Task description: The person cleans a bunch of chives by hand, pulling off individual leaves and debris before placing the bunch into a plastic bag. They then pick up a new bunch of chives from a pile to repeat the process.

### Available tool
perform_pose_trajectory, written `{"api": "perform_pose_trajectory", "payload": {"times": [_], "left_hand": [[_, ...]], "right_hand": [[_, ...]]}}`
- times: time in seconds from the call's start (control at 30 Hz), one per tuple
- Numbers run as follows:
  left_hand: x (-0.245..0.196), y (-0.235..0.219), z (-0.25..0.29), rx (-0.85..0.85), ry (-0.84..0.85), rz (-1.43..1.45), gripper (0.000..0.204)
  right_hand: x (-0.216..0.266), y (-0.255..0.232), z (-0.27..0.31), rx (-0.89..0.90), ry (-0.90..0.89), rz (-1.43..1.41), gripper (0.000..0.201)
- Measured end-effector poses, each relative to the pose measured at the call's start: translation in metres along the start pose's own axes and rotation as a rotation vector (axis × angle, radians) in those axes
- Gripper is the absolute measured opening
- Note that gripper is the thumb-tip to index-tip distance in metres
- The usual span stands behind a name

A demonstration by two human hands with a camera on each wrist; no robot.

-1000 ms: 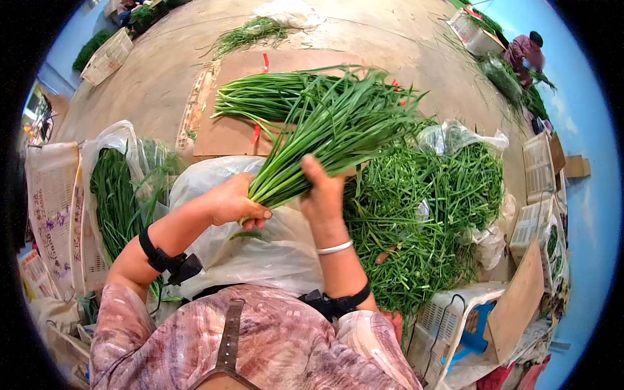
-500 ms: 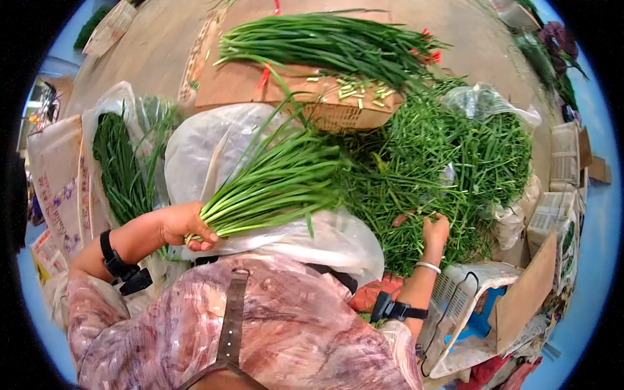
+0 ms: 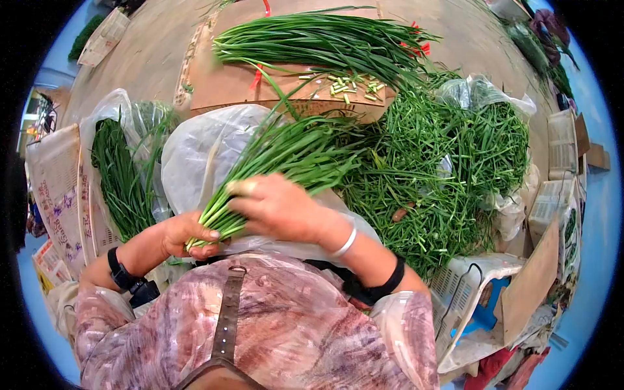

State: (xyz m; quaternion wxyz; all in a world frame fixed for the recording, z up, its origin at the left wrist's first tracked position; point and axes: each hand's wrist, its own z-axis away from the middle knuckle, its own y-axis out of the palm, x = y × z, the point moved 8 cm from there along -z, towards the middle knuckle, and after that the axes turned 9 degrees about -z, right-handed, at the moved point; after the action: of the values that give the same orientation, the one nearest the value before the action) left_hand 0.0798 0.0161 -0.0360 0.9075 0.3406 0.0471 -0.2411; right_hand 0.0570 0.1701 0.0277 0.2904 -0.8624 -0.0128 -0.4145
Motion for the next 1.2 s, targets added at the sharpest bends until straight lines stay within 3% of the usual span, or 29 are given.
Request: {"api": "perform_pose_trajectory", "payload": {"times": [0.07,0.1,0.13,0.17,0.2,0.23,0.3,0.33,0.4,0.47,0.63,0.8,0.87,0.9,1.0,1.1,1.17,1.2], "left_hand": [[-0.003,0.003,0.005,0.022,0.051,0.013,0.025],[-0.001,-0.001,0.006,-0.001,0.059,0.014,0.026],[0.002,-0.005,0.006,0.004,0.054,0.017,0.026],[0.006,-0.010,0.004,-0.003,0.046,0.001,0.027],[0.008,-0.014,0.003,-0.013,0.041,-0.015,0.027],[0.009,-0.014,0.004,-0.013,0.038,-0.011,0.027],[0.008,-0.010,0.003,0.031,0.029,0.014,0.026],[0.008,-0.010,0.002,0.029,0.027,0.016,0.026],[0.008,-0.010,-0.003,0.033,0.024,0.000,0.031],[0.010,-0.012,-0.007,0.018,0.039,-0.020,0.031],[0.007,-0.006,-0.007,0.039,0.079,-0.032,0.020],[0.010,-0.014,-0.010,-0.030,0.101,-0.053,0.020],[0.008,-0.019,-0.012,-0.052,0.147,-0.141,0.033],[-0.002,-0.013,-0.008,-0.084,0.183,-0.197,0.019],[-0.025,-0.001,-0.007,-0.099,0.267,-0.212,0.018],[-0.037,0.006,-0.016,-0.103,0.323,-0.217,0.018],[-0.039,0.009,-0.025,-0.105,0.341,-0.192,0.018],[-0.036,0.006,-0.033,-0.102,0.345,-0.195,0.018]], "right_hand": [[-0.040,-0.028,0.033,-0.070,0.030,0.281,0.037],[-0.075,-0.043,0.062,-0.016,0.203,0.399,0.035],[-0.119,-0.065,0.104,-0.013,0.432,0.481,0.036],[-0.147,-0.097,0.155,-0.035,0.663,0.749,0.023],[-0.175,-0.130,0.219,0.045,1.142,0.935,0.015],[-0.179,-0.162,0.260,0.050,1.495,0.905,0.011],[-0.123,-0.205,0.245,-0.404,1.274,0.993,0.017],[-0.112,-0.213,0.241,-0.445,1.188,0.998,0.021],[-0.094,-0.207,0.208,-0.627,1.057,0.572,0.022],[-0.087,-0.172,0.160,-0.679,0.888,0.133,0.021],[-0.069,-0.084,0.044,-0.260,0.494,0.144,0.022],[-0.068,-0.051,0.019,-0.104,0.336,0.354,0.015],[-0.050,-0.064,0.015,-0.147,0.260,0.406,0.013],[-0.040,-0.073,0.013,-0.169,0.241,0.447,0.012],[-0.006,-0.098,0.005,-0.198,0.180,0.600,0.009],[0.028,-0.112,-0.008,-0.099,0.229,0.562,0.013],[0.033,-0.111,-0.009,-0.029,0.262,0.261,0.008],[0.026,-0.107,-0.007,-0.028,0.261,0.267,0.008]]}}
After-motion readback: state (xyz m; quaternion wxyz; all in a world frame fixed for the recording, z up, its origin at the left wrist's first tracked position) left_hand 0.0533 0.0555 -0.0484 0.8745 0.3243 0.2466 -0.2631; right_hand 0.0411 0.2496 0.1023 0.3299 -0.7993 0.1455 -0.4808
